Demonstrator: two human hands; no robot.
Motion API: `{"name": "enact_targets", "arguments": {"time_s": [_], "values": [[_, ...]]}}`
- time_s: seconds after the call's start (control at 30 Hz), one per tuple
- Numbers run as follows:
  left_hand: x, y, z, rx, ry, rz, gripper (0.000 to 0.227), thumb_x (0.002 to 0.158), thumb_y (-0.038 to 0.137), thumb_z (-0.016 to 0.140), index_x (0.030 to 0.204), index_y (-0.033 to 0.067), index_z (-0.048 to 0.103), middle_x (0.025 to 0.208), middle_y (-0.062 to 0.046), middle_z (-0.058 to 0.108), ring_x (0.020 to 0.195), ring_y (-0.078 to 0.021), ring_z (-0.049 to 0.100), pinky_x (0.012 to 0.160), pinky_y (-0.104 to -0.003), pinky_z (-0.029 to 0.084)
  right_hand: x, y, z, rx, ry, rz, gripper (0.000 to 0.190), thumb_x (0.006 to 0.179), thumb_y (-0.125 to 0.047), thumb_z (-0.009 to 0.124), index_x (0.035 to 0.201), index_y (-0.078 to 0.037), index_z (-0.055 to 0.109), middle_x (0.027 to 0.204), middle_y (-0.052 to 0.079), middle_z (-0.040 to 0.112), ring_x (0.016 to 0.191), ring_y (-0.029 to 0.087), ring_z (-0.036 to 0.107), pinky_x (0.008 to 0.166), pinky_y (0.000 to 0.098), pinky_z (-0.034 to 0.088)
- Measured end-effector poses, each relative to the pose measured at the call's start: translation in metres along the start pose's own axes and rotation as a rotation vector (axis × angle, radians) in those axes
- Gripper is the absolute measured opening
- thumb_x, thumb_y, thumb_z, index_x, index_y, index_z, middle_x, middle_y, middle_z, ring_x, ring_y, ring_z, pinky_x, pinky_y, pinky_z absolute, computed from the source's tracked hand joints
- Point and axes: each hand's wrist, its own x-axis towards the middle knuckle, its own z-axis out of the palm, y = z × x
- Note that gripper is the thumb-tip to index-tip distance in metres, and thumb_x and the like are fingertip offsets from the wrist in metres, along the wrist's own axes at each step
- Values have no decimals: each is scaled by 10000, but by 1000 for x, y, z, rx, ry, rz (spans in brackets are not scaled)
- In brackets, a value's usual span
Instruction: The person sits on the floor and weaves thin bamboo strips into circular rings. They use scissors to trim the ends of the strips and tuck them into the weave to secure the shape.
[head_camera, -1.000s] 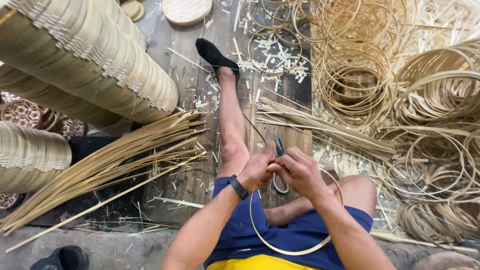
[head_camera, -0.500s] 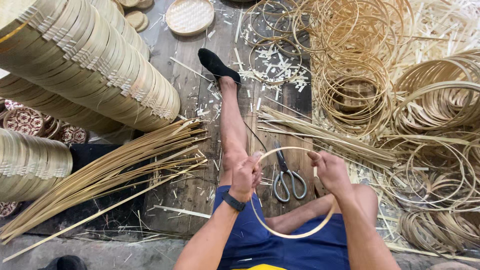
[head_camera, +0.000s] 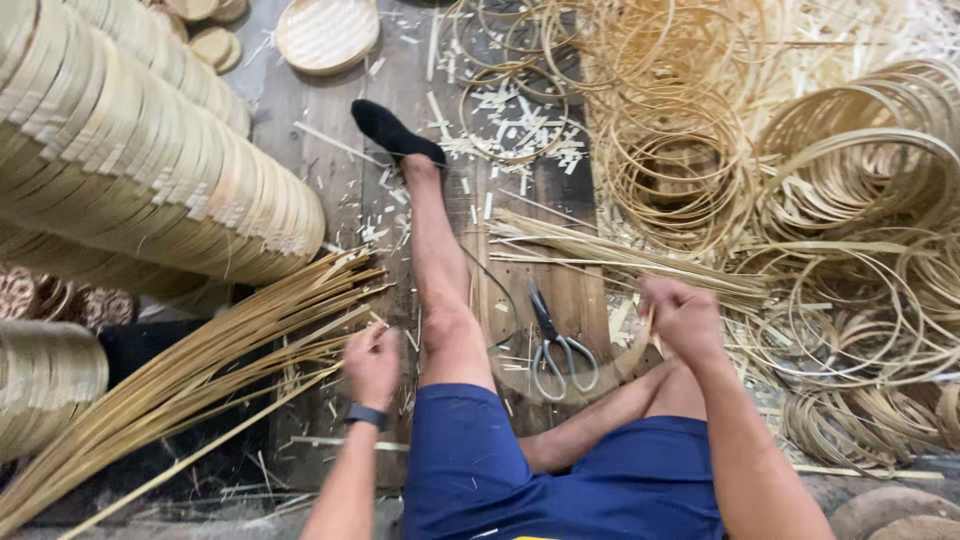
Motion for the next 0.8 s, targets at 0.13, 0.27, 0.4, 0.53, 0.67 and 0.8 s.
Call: {"name": "enact_targets", "arguments": {"time_s": [0.13, 0.27, 0.4, 0.53, 0.67, 0.8], "values": [[1, -77, -38, 551, -149, -104, 580, 849, 364, 743, 1378, 156, 626, 1448, -142, 564, 1289, -374, 532, 1067, -502, 458, 3, -4, -12, 737, 134, -119, 343, 1009, -235, 628, 1305, -66, 652, 1102, 87, 766, 930, 187, 758, 635, 289, 587], [-5, -104, -51, 688, -301, -239, 817, 771, 320, 784, 1518, 168, 490, 1551, -156, 448, 1298, -476, 444, 1000, -561, 447, -4, 39, 32, 88, -6, 42, 357, 911, -240, 743, 1210, -44, 730, 995, 106, 784, 843, 215, 738, 670, 327, 593], [-23, -106, -60, 854, -348, -208, 450, 810, 325, 774, 1243, 229, 695, 1236, -105, 619, 1204, -370, 543, 982, -478, 502, -21, 100, 96, -195, -234, 62, 421, 812, -303, 831, 1144, -56, 758, 936, 83, 798, 862, 197, 754, 785, 344, 600], [-35, -103, -70, 742, -221, -61, 205, 846, 281, 745, 1039, 229, 789, 1105, -68, 672, 1083, -346, 595, 936, -455, 528, -35, 113, 133, -704, -106, 28, 809, 695, -470, 927, 1294, -36, 601, 1107, 196, 637, 1008, 380, 655, 796, 444, 553], [-37, -109, -69, 717, -169, -59, 168, 850, 285, 736, 993, 218, 793, 1067, -63, 684, 1053, -331, 617, 880, -469, 527, -41, 114, 152, -944, -195, 71, 799, 723, -386, 892, 1284, -18, 459, 1229, 174, 522, 1180, 393, 564, 939, 509, 500], [-38, -119, -77, 628, -80, -40, 172, 857, 244, 762, 1017, 192, 794, 1050, -84, 683, 947, -335, 650, 816, -455, 545, -36, 136, 157, -718, -158, 22, 658, 775, -212, 823, 1315, -51, 483, 1263, 206, 546, 1140, 413, 599, 912, 483, 545]]}}
